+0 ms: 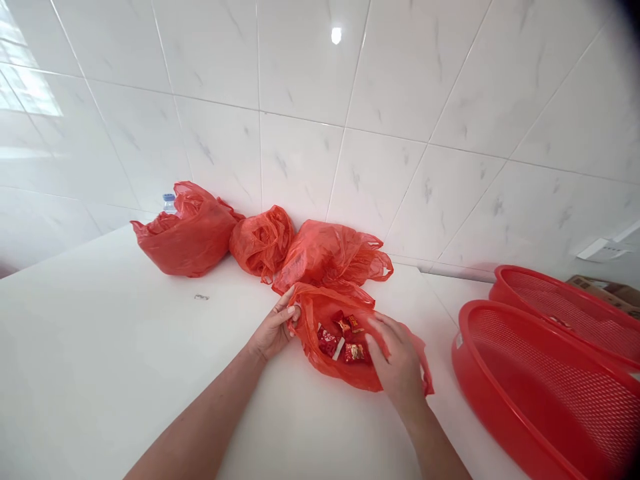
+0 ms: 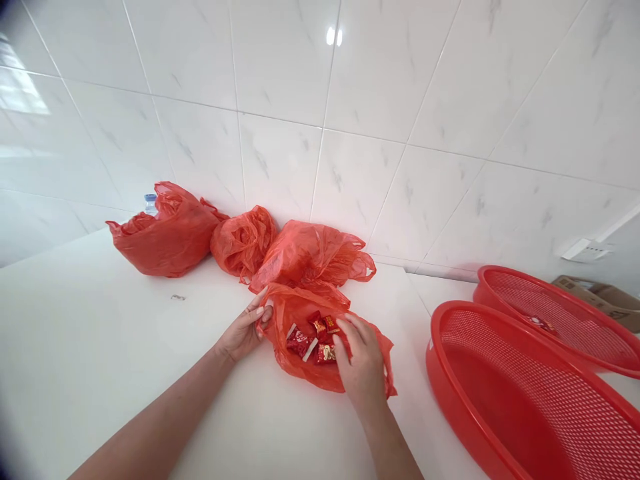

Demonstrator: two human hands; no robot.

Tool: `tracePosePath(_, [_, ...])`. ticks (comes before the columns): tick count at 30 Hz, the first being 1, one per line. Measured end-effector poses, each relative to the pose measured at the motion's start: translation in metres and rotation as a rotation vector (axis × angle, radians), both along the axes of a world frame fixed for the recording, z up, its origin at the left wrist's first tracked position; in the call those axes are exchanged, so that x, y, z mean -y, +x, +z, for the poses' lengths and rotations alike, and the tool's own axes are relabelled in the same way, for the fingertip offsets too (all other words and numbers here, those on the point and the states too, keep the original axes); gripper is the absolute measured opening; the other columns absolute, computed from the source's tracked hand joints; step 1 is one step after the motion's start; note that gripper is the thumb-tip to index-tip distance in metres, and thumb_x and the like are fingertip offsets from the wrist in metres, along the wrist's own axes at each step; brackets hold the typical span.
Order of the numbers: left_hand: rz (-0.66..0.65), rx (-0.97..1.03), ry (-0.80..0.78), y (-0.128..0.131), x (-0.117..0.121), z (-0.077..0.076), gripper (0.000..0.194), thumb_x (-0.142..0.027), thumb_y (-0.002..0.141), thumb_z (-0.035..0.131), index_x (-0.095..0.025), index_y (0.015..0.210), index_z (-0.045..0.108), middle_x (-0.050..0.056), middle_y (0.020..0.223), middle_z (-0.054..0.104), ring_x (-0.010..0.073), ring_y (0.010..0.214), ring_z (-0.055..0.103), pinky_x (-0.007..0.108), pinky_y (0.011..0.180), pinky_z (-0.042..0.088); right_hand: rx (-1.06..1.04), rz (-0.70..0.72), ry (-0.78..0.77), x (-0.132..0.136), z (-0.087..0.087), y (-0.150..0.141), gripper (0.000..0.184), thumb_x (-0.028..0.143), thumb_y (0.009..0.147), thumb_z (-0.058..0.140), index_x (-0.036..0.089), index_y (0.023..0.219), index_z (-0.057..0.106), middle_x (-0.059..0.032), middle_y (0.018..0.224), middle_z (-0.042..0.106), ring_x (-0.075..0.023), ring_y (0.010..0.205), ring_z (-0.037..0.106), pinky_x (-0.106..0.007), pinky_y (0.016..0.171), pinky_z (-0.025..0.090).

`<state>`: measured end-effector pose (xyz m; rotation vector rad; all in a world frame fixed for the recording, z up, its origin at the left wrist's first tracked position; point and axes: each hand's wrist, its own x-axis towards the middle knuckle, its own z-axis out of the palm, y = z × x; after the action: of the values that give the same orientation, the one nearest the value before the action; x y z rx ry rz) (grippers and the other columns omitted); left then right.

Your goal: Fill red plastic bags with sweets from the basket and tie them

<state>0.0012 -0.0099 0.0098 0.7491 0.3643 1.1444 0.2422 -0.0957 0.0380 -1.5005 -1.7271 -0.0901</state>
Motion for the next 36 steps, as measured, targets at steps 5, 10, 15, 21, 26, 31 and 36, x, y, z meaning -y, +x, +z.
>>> tracePosePath(5, [-0.037, 0.02, -0.007, -0.002, 0.002, -0.001, 0.07, -0.023, 0.073, 0.07, -0.028, 0.136, 0.038, -0.005, 0.067, 0.048, 0.0025, 0.047, 0.043, 0.012, 0.044, 0.041, 0.049, -0.131, 0.085, 0.047, -0.011, 0.022, 0.027, 0.029, 0.089, 0.044, 0.025, 0.108, 0.062, -0.0069, 0.126, 0.053, -0.024, 0.113, 0.052, -0.044, 0.096, 0.045])
tracePosePath(10, [0.002, -0.004, -0.001, 0.0, 0.006, 0.008, 0.059, -0.023, 0.077, 0.067, -0.027, 0.131, 0.044, -0.001, 0.08, 0.056, 0.0071, 0.063, 0.054, 0.018, 0.057, 0.046, 0.014, -0.335, 0.135, 0.085, -0.026, 0.034, 0.036, 0.036, 0.084, 0.051, 0.023, 0.117, 0.057, -0.0099, 0.131, 0.046, -0.0287, 0.118, 0.046, -0.049, 0.1, 0.038])
tracePosePath(15, [0.297, -0.227, 0.098, 0.004, 0.021, 0.023, 0.054, -0.025, 0.077, 0.068, -0.026, 0.127, 0.046, 0.008, 0.126, 0.05, 0.0206, 0.115, 0.048, 0.028, 0.088, 0.043, -0.313, -0.421, -0.205, 0.084, -0.026, 0.043, 0.08, 0.05, 0.073, 0.061, 0.02, 0.139, 0.027, -0.0158, 0.132, 0.044, -0.0306, 0.112, 0.052, -0.042, 0.082, 0.05])
tracePosePath(21, [0.329, -0.516, 0.045, 0.007, 0.05, 0.016, 0.074, -0.026, 0.068, 0.076, -0.026, 0.132, 0.04, 0.012, 0.132, 0.046, 0.0262, 0.12, 0.046, 0.031, 0.084, 0.044, -0.27, -0.271, -0.496, 0.056, -0.014, 0.049, 0.028, 0.048, 0.075, 0.056, 0.023, 0.088, 0.057, -0.0033, 0.087, 0.064, -0.0181, 0.065, 0.059, -0.029, 0.055, 0.048])
tracePosePath(26, [0.266, -0.571, 0.085, 0.017, 0.034, 0.047, 0.036, -0.032, 0.069, 0.071, -0.014, 0.099, 0.062, 0.009, 0.088, 0.066, 0.0209, 0.076, 0.062, 0.034, 0.068, 0.049, -0.57, -0.1, -0.407, 0.01, 0.038, 0.055, 0.03, 0.048, 0.074, 0.058, 0.018, 0.071, 0.057, -0.0001, 0.061, 0.058, -0.0118, 0.049, 0.049, -0.024, 0.048, 0.043])
tracePosePath(31, [0.427, -0.527, 0.208, 0.011, 0.007, 0.096, 0.029, -0.035, 0.071, 0.067, -0.016, 0.091, 0.063, 0.003, 0.08, 0.064, 0.0136, 0.068, 0.06, 0.028, 0.065, 0.048, -0.944, -0.074, -0.009, -0.022, 0.089, 0.059, 0.029, 0.044, 0.07, 0.065, 0.017, 0.078, 0.059, -0.0029, 0.079, 0.062, -0.0127, 0.064, 0.057, -0.022, 0.052, 0.047])
tracePosePath(36, [0.445, -0.586, 0.217, 0.004, 0.0, 0.119, 0.025, -0.037, 0.068, 0.07, -0.016, 0.08, 0.062, -0.001, 0.068, 0.059, 0.0092, 0.056, 0.053, 0.02, 0.051, 0.04, -0.811, -0.057, -0.091, -0.033, 0.107, 0.059, 0.022, 0.038, 0.07, 0.067, 0.017, 0.069, 0.059, 0.0016, 0.065, 0.057, -0.0087, 0.053, 0.048, -0.021, 0.048, 0.041])
